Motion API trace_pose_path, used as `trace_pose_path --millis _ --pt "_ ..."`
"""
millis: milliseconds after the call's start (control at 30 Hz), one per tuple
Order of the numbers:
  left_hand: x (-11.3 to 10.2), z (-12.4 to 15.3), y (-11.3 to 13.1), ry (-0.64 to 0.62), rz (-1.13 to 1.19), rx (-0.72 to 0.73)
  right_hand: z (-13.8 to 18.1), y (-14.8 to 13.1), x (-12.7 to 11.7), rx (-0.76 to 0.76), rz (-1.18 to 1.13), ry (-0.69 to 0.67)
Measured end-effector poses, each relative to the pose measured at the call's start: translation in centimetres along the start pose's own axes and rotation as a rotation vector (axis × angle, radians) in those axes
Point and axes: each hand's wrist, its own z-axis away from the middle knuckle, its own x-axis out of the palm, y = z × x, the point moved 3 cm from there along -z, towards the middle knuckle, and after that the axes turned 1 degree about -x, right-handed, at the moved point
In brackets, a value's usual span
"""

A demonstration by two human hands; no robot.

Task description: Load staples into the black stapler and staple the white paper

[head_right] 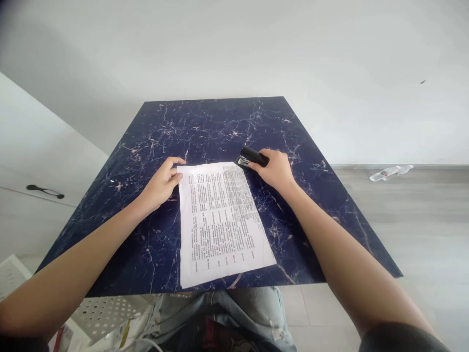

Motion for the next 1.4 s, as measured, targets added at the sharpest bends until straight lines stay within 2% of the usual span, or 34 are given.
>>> trace_pose_path --millis 100,200,300,400,433,467,533,600,633,667,767,867,1267,1333,1400 --pt "-0.4 0.1 0.2 0.009 -0.037 0.013 -0.1 0.0 0.0 -0.006 0.004 0.005" --pt "-1.5 -0.3 1.2 -0.025 -0.194 0.116 -0.1 0.1 0.0 -0.013 0.000 0.002" --pt "-2.8 -1.9 2.2 -0.212 -0.224 0.176 -0.1 0.2 0.0 -0.016 0.003 -0.010" --pt "-3.7 -4.4 2.5 -0.491 -0.146 0.065 0.0 0.1 0.1 -0.046 0.013 -0.017" --pt "-3.9 -5.2 2.5 -0.544 -0.168 0.014 0.0 0.0 0.1 -0.061 0.017 -0.017" --pt "-4.1 -5.7 2.6 -0.522 -0.230 -0.035 0.0 -0.1 0.1 -0.073 0.019 -0.017" --pt "-4.4 -5.9 3.1 -0.292 -0.443 -0.114 0.0 -0.2 0.1 -0.078 0.018 -0.015" --pt "-4.0 -4.0 4.3 -0.016 -0.684 -0.130 0.1 -0.3 0.2 -0.071 0.019 -0.024" --pt "-3.1 -2.5 4.9 0.019 -0.774 -0.100 0.1 -0.4 0.2 -0.071 0.022 -0.030" --pt "-2.1 -0.7 5.5 -0.003 -0.837 -0.075 0.2 -0.4 0.2 -0.075 0.025 -0.034" --pt "0.8 4.1 5.9 -0.185 -0.930 -0.093 0.2 -0.7 0.2 -0.087 0.026 -0.033" --pt "1.9 5.9 5.5 -0.215 -0.982 -0.063 0.3 -1.0 0.2 -0.090 0.013 -0.045" --pt "1.0 2.9 3.3 -0.184 -0.486 0.075 1.0 -2.2 0.3 -0.160 0.007 -0.113" --pt "1.0 1.3 3.1 -0.253 -0.453 0.118 1.0 -2.1 0.3 -0.167 0.016 -0.113" --pt "1.2 -0.7 3.5 -0.399 -0.458 0.232 0.9 -2.1 0.4 -0.171 0.023 -0.106"
